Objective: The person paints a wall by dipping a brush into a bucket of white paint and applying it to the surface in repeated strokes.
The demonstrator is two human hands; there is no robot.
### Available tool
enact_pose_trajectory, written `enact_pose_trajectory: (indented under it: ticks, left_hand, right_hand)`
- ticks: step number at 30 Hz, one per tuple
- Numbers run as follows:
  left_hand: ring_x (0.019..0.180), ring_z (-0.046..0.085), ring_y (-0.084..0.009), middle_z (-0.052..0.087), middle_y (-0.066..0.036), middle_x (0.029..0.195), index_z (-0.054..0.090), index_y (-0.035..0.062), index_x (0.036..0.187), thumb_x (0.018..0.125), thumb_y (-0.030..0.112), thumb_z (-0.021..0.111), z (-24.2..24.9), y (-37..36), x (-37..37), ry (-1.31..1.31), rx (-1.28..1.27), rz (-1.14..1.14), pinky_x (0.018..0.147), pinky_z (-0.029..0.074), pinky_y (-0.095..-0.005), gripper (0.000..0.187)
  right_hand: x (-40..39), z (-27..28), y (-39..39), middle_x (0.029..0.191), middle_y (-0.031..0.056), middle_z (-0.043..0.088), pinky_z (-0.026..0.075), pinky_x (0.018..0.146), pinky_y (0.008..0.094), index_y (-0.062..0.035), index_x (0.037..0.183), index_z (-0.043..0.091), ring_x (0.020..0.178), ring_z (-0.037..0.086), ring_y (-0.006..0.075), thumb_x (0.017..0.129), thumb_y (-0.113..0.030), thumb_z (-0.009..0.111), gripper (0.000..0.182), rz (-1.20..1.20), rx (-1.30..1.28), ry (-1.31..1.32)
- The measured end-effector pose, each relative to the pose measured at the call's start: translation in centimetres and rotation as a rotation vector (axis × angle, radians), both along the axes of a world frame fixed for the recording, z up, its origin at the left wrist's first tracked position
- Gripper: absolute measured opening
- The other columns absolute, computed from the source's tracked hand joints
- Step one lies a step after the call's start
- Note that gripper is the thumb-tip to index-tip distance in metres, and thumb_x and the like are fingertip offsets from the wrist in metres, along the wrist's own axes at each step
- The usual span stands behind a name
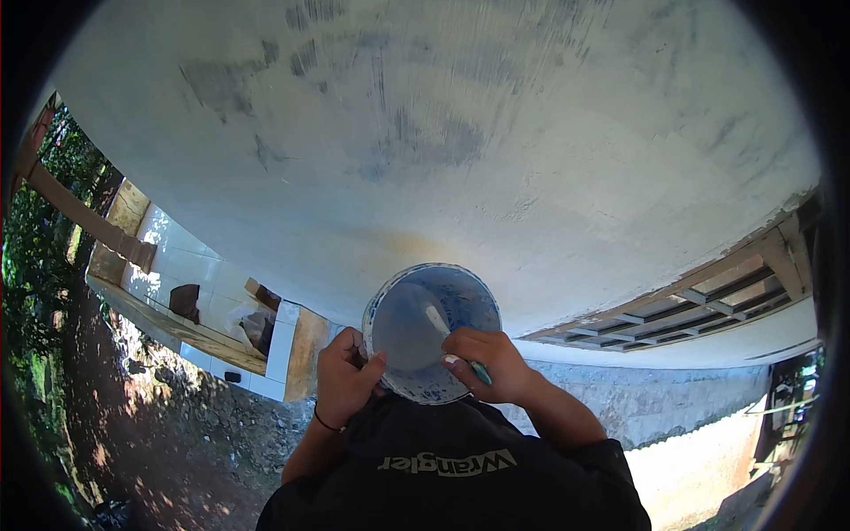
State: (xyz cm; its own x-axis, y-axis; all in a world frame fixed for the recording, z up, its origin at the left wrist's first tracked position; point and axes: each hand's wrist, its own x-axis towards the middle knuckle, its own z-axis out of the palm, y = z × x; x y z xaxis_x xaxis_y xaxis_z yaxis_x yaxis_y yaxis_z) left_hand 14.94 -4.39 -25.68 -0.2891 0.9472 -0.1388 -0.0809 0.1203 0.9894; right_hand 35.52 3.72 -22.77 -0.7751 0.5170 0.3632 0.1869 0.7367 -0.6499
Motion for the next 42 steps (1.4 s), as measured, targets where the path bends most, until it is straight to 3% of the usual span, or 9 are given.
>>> enact_pose_trajectory:
  ticks: [3, 5, 8, 12, 14, 18, 28, 31, 42]
  left_hand:
    - [0.045, 0.052, -0.0059, 0.051, -0.003, 0.057, 0.042, 0.0020, 0.072, 0.078, 0.000, 0.062, -0.1, 0.2, 0.3, -0.001, 0.020, -0.039, 0.037, 0.041, -0.0210, 0.021]
    - [0.046, 0.052, -0.0059, 0.051, -0.003, 0.057, 0.042, 0.0019, 0.072, 0.078, 0.000, 0.062, -0.1, 0.5, 0.6, 0.010, 0.001, -0.065, 0.037, 0.041, -0.0210, 0.021]
    - [0.047, 0.053, -0.0058, 0.052, -0.003, 0.058, 0.042, 0.0017, 0.072, 0.078, 0.001, 0.062, -0.4, 0.7, 1.1, 0.017, -0.012, -0.101, 0.038, 0.042, -0.0209, 0.021]
    - [0.047, 0.053, -0.0057, 0.054, -0.003, 0.059, 0.043, 0.0016, 0.073, 0.078, 0.001, 0.063, -0.6, 1.0, 1.4, 0.006, 0.005, -0.130, 0.039, 0.042, -0.0208, 0.021]
    - [0.047, 0.053, -0.0058, 0.054, -0.003, 0.060, 0.043, 0.0016, 0.072, 0.078, 0.001, 0.063, -0.6, 1.1, 1.4, 0.023, 0.000, -0.141, 0.038, 0.042, -0.0209, 0.021]
    - [0.047, 0.054, -0.0060, 0.054, -0.003, 0.060, 0.043, 0.0016, 0.072, 0.077, 0.001, 0.063, -0.1, 1.2, 1.2, 0.047, -0.013, -0.164, 0.038, 0.041, -0.0214, 0.021]
    - [0.045, 0.051, -0.0054, 0.053, -0.004, 0.060, 0.040, 0.0028, 0.070, 0.078, 0.000, 0.061, 1.0, 1.6, 0.9, 0.023, -0.008, -0.146, 0.036, 0.041, -0.0203, 0.023]
    - [0.043, 0.048, -0.0047, 0.049, -0.002, 0.058, 0.038, 0.0037, 0.070, 0.080, 0.000, 0.059, 1.9, 2.2, 0.7, -0.044, 0.018, -0.150, 0.034, 0.042, -0.0195, 0.023]
    - [0.040, 0.049, -0.0082, 0.049, -0.003, 0.058, 0.038, 0.0051, 0.070, 0.082, 0.003, 0.055, 8.1, 3.4, -0.9, -0.110, 0.076, -0.287, 0.033, 0.041, -0.0203, 0.021]
  right_hand:
    - [0.5, -0.4, 0.3, 0.077, 0.0111, 0.059, 0.047, 0.055, 0.0329, -0.0009, 0.080, 0.055, 0.063, 0.060, 0.0257, 0.084, -0.006, 0.057, 0.006, 0.014, -0.336, 0.165]
    - [0.0, -0.5, -0.2, 0.075, 0.0112, 0.059, 0.047, 0.055, 0.0320, -0.0001, 0.079, 0.055, 0.063, 0.060, 0.0236, 0.085, -0.006, 0.055, 0.009, 0.029, 0.020, 0.033]
    - [1.0, -0.9, 0.2, 0.077, 0.0112, 0.058, 0.047, 0.055, 0.0327, -0.0002, 0.079, 0.054, 0.064, 0.060, 0.0258, 0.084, -0.005, 0.056, 0.007, 0.057, -0.308, 0.148]
    - [0.8, -0.9, -0.4, 0.072, 0.0088, 0.056, 0.045, 0.056, 0.0341, -0.0018, 0.077, 0.055, 0.063, 0.057, 0.0255, 0.088, -0.012, 0.056, 0.014, -0.067, 0.002, -0.004]
    - [1.8, -0.8, 0.1, 0.072, 0.0084, 0.055, 0.045, 0.056, 0.0344, -0.0022, 0.077, 0.055, 0.062, 0.057, 0.0257, 0.087, -0.011, 0.056, 0.013, -0.069, -0.403, 0.160]
    - [2.0, -0.3, 0.3, 0.072, 0.0109, 0.057, 0.045, 0.055, 0.0306, 0.0006, 0.076, 0.055, 0.060, 0.057, 0.0217, 0.088, -0.008, 0.052, 0.014, -0.072, -0.080, -0.006]
    - [3.6, 2.5, 1.3, 0.065, 0.0116, 0.055, 0.040, 0.048, 0.0281, -0.0005, 0.068, 0.051, 0.051, 0.049, 0.0156, 0.092, -0.016, 0.045, 0.029, -0.028, -0.198, 0.358]
    - [5.1, 4.6, 1.4, 0.067, 0.0092, 0.053, 0.037, 0.053, 0.0264, -0.0024, 0.071, 0.050, 0.058, 0.045, 0.0134, 0.091, -0.015, 0.048, 0.024, -0.052, -0.667, 0.568]
    - [6.1, 9.4, 4.1, 0.067, 0.0095, 0.049, 0.027, 0.040, 0.0188, -0.0068, 0.067, 0.044, 0.046, 0.033, 0.0055, 0.091, -0.036, 0.050, 0.038, 0.249, -0.544, 0.838]
